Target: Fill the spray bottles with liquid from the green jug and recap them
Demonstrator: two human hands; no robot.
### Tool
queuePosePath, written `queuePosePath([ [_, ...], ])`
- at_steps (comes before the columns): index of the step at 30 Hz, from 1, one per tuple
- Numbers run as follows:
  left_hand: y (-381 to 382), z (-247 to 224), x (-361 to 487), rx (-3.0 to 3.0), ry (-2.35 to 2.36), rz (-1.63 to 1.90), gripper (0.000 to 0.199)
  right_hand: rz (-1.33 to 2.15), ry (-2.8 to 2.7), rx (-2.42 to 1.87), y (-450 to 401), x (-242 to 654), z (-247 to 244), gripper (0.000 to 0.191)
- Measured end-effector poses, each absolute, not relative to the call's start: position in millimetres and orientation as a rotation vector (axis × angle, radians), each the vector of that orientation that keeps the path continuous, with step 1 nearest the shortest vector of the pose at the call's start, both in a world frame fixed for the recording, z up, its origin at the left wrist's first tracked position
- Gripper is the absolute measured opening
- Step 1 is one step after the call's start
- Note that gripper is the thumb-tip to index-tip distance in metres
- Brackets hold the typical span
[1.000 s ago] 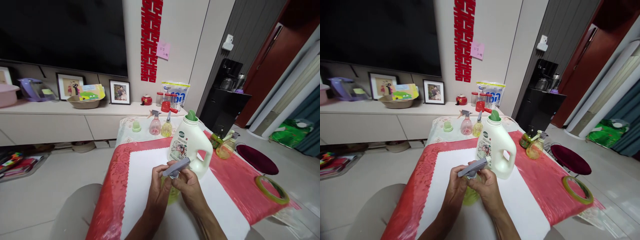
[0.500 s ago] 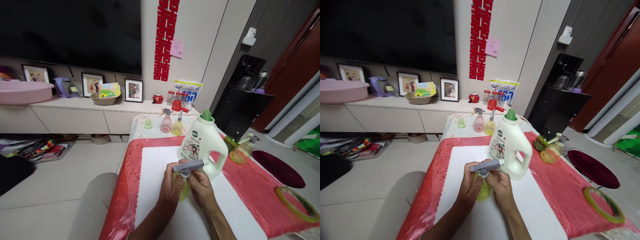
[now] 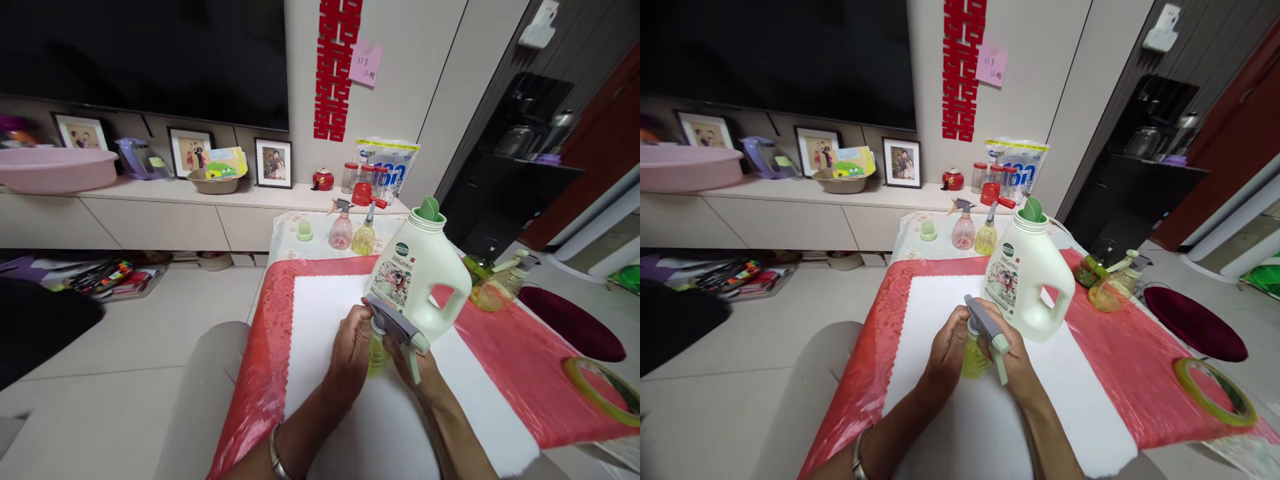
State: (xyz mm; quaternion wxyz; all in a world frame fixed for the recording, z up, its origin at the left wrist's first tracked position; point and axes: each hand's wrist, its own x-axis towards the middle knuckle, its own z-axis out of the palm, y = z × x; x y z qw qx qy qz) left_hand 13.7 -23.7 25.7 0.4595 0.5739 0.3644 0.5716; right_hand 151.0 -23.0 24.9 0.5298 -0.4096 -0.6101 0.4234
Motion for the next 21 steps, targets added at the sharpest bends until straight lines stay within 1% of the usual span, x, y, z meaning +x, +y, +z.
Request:
queuePosePath([
  [2,-25,25,13,1.384,0.887,1.404,0.043,1.03,-1.464,-0.965,-25,149,29,0.039],
  [5,-27,25,13,1.323,0.775,1.397,0.047,1.027,-1.388,-0.917,-26,146,34,0.037],
  [10,-25,23,15,1.24,0.676,1.411,0.046,1.078,-1.413,-0.87,-26,148,37,0.043],
  [15,-23,23,21,1.127,0.559,1.484,0.042,1.19,-1.526,-0.79,-26,156,39,0.039],
  [21,-24,22,22,1.145,0.597,1.485,0.033,1.102,-1.52,-0.798,-25,150,42,0.03],
])
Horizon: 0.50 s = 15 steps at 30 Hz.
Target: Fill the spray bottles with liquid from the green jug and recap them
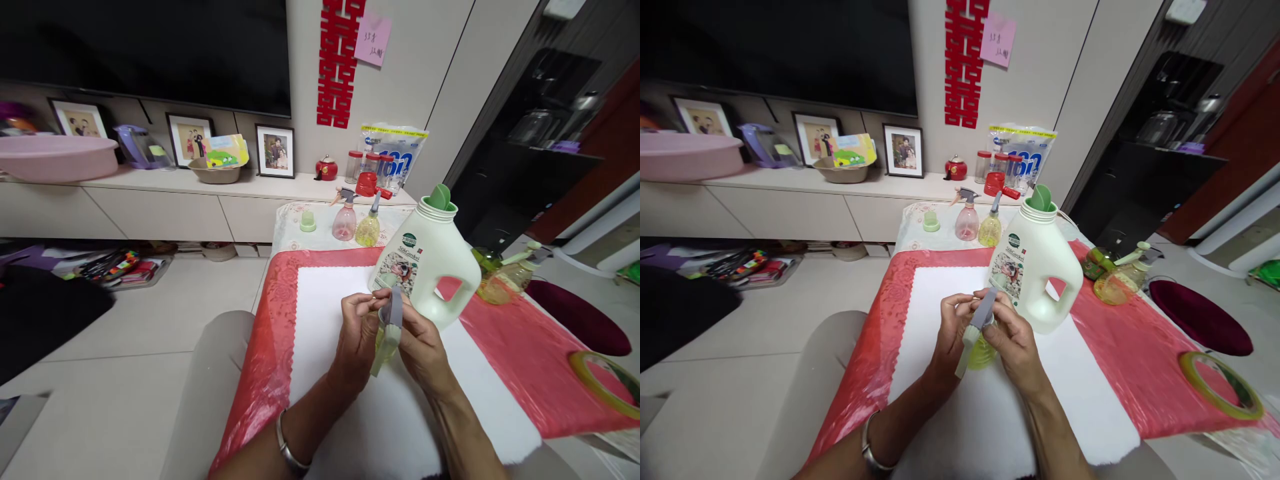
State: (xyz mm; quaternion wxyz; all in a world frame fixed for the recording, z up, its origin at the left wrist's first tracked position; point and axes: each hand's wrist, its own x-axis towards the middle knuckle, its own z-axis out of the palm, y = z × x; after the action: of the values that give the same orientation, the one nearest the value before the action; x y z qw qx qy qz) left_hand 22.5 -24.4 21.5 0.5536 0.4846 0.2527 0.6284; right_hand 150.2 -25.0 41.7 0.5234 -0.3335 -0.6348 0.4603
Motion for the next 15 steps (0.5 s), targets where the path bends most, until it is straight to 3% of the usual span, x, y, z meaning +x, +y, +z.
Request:
queuePosePath([
  [9,-23,16,26,1.151,0.727,1.576,0.028,0.889,-1.505,-0.89,-32,132,45,0.026],
  [15,-23,20,25,1.102,0.75,1.626,0.039,0.797,-1.533,-1.006,-37,128,51,0.022],
])
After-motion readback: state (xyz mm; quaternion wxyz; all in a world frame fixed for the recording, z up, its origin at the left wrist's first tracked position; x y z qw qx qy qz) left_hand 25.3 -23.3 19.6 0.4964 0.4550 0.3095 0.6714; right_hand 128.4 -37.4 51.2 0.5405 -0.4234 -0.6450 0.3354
